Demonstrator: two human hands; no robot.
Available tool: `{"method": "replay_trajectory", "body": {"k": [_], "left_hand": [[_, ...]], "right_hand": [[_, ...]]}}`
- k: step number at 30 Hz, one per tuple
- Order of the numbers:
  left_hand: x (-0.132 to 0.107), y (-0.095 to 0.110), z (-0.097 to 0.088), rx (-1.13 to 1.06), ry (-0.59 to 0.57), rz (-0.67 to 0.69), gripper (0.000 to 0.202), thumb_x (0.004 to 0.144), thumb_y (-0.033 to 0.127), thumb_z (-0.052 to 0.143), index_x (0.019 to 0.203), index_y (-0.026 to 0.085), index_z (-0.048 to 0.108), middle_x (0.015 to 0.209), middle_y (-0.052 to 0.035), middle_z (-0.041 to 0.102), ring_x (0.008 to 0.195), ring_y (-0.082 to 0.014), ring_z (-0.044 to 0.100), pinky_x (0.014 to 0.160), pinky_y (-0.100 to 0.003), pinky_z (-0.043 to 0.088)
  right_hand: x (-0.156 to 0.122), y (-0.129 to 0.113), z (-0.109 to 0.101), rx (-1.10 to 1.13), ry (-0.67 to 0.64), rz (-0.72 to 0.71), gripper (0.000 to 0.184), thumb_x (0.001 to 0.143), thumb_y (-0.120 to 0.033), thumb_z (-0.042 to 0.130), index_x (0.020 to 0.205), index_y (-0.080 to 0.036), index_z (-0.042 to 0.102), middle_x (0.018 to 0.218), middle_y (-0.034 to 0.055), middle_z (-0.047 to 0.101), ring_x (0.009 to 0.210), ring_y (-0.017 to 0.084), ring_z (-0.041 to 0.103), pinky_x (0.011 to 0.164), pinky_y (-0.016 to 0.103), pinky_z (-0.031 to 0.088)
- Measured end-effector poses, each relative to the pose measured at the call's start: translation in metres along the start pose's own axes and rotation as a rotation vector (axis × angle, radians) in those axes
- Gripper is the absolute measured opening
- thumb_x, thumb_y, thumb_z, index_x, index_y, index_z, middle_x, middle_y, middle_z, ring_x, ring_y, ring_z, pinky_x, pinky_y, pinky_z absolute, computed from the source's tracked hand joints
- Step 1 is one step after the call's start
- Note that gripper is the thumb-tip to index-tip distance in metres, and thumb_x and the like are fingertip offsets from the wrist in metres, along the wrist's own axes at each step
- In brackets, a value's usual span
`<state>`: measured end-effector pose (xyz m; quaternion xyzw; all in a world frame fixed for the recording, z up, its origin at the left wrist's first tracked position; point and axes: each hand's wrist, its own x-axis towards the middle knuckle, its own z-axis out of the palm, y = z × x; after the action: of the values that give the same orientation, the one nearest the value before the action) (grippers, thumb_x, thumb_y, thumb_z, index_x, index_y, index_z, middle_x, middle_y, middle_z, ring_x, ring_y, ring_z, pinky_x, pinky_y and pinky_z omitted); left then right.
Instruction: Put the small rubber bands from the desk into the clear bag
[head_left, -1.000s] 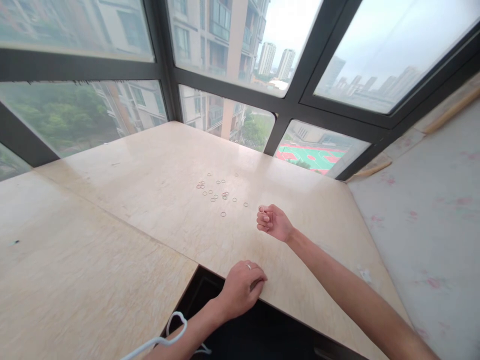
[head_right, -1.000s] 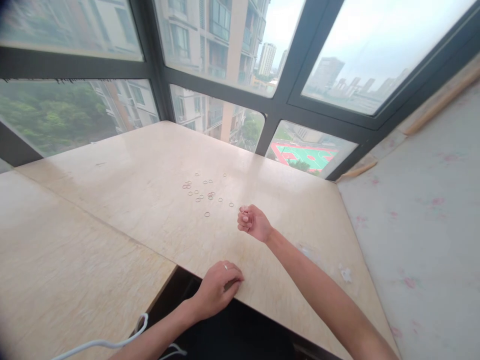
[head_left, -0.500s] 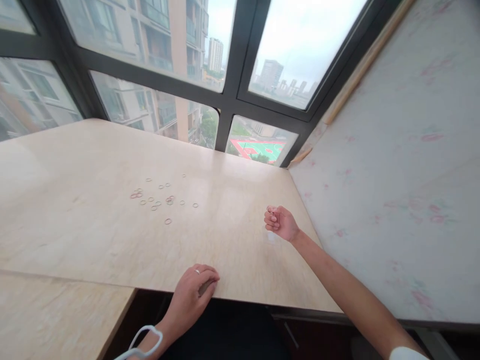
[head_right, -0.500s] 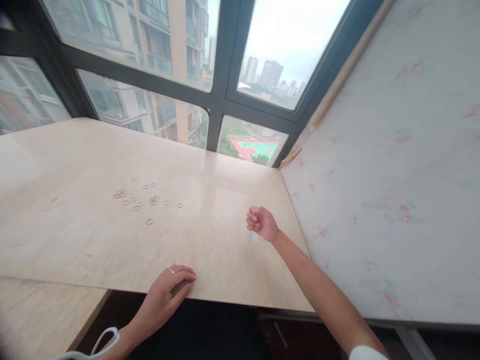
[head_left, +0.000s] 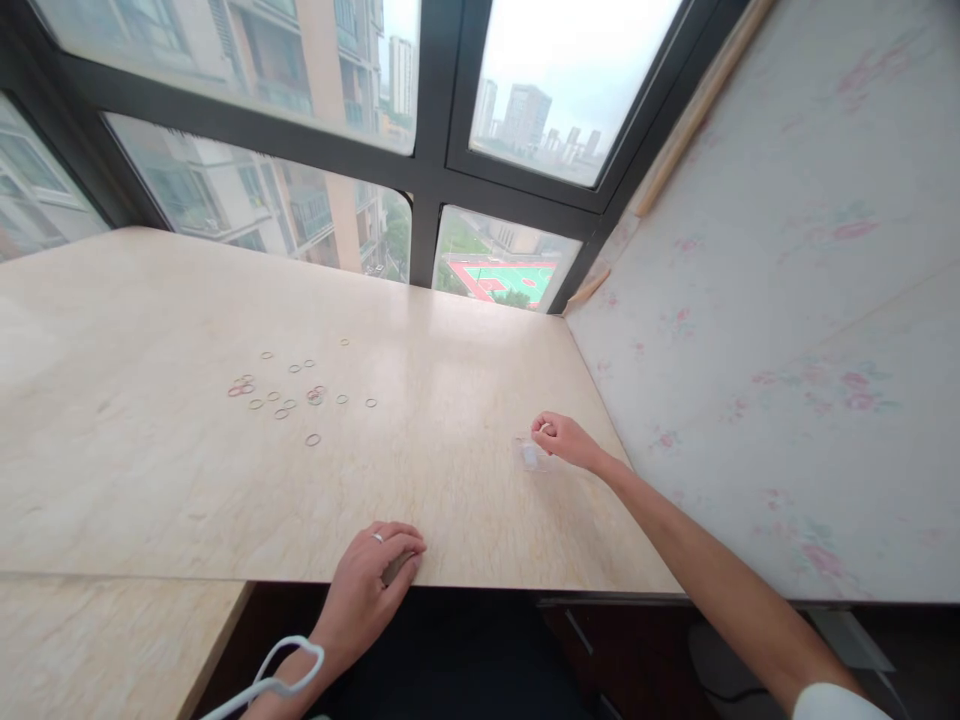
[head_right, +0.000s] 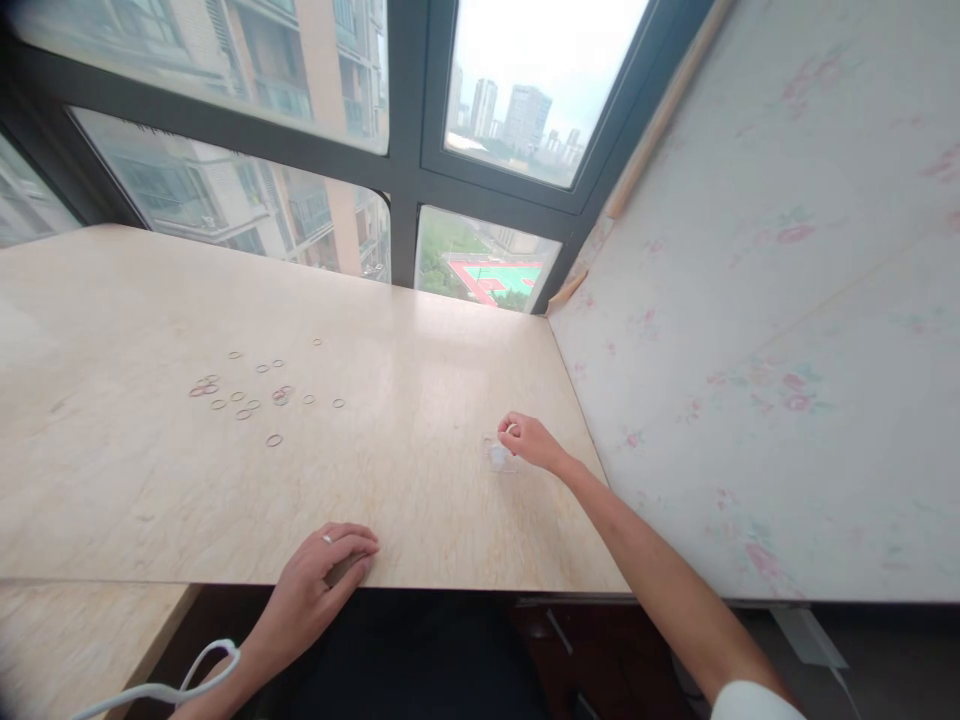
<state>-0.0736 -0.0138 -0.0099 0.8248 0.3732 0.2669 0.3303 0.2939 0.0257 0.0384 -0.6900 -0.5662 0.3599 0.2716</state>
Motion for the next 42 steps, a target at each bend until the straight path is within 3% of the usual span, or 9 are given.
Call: {"method": "replay_trajectory", "body": {"k": [11,17,22,28,31,35,36,38,42], "left_hand": [[0.001,0.001,0.004,-0.023,0.008,-0.070,0.015,0.086,0.025,0.052,0.087,0.024,0.067,0.096,-0.0040,0.069,0.092,-0.0221,0.062,0.082,-0.037,0.049],[0.014,0.005,-0.002,-0.177,0.056,-0.298,0.018,0.084,0.033,0.053,0.085,0.022,0.068,0.088,-0.0048,0.070,0.085,-0.0225,0.064,0.078,-0.037,0.051],[0.030,0.005,-0.006,-0.354,0.259,-0.515,0.023,0.079,0.038,0.057,0.086,0.019,0.068,0.085,-0.0055,0.072,0.080,-0.0218,0.067,0.073,-0.033,0.053],[0.052,0.001,-0.010,-0.366,0.506,-0.524,0.023,0.075,0.038,0.062,0.083,0.018,0.070,0.081,-0.0061,0.072,0.076,-0.0208,0.068,0.071,-0.032,0.055],[0.070,-0.014,-0.030,-0.274,0.688,-0.508,0.022,0.074,0.036,0.062,0.084,0.017,0.070,0.083,-0.0065,0.072,0.077,-0.0202,0.067,0.071,-0.031,0.055],[0.091,-0.056,-0.075,-0.066,0.876,-0.516,0.024,0.072,0.032,0.058,0.087,0.016,0.066,0.089,-0.0073,0.071,0.079,-0.0198,0.066,0.073,-0.032,0.054],[0.094,-0.068,-0.087,0.021,0.860,-0.524,0.026,0.072,0.032,0.056,0.090,0.016,0.065,0.090,-0.0073,0.071,0.081,-0.0198,0.066,0.075,-0.032,0.054],[0.098,-0.091,-0.110,0.224,0.699,-0.546,0.030,0.074,0.033,0.053,0.096,0.015,0.063,0.093,-0.0078,0.070,0.084,-0.0197,0.065,0.079,-0.032,0.052],[0.099,-0.122,-0.139,0.325,0.536,-0.563,0.022,0.070,0.026,0.054,0.088,0.017,0.063,0.085,-0.0070,0.071,0.080,-0.0211,0.065,0.079,-0.033,0.050]], "right_hand": [[0.001,-0.011,-0.004,-0.270,-0.041,-0.124,0.007,0.077,-0.023,0.053,0.077,-0.019,0.058,0.050,-0.0087,0.041,0.048,0.009,0.038,0.050,0.022,0.026],[-0.023,-0.014,0.013,-0.224,0.025,-0.212,0.011,0.086,-0.026,0.050,0.083,-0.020,0.057,0.056,-0.0066,0.044,0.051,0.011,0.040,0.052,0.023,0.031],[-0.054,-0.008,0.050,-0.165,-0.020,-0.417,0.013,0.088,-0.017,0.047,0.089,-0.020,0.059,0.078,0.0010,0.053,0.063,0.013,0.047,0.060,0.026,0.040],[-0.076,0.009,0.089,-0.040,-0.080,-0.456,0.018,0.093,-0.018,0.042,0.093,-0.022,0.059,0.089,0.0044,0.057,0.069,0.014,0.053,0.059,0.026,0.042],[-0.076,0.019,0.096,0.007,0.012,-0.442,0.016,0.094,-0.023,0.043,0.096,-0.022,0.059,0.089,0.0046,0.058,0.067,0.014,0.052,0.058,0.026,0.043],[-0.072,0.027,0.096,0.057,0.068,-0.433,0.015,0.094,-0.026,0.045,0.094,-0.022,0.059,0.086,0.0042,0.058,0.066,0.015,0.053,0.057,0.026,0.044],[-0.072,0.029,0.096,0.062,0.064,-0.434,0.015,0.094,-0.027,0.045,0.093,-0.022,0.059,0.085,0.0041,0.058,0.066,0.016,0.054,0.057,0.027,0.045],[-0.071,0.030,0.097,0.063,0.050,-0.439,0.015,0.094,-0.027,0.044,0.092,-0.023,0.059,0.084,0.0041,0.057,0.065,0.016,0.054,0.056,0.027,0.045],[-0.072,0.031,0.100,0.038,0.022,-0.463,0.017,0.094,-0.027,0.042,0.092,-0.024,0.058,0.084,0.0047,0.057,0.061,0.016,0.053,0.054,0.028,0.044]]}}
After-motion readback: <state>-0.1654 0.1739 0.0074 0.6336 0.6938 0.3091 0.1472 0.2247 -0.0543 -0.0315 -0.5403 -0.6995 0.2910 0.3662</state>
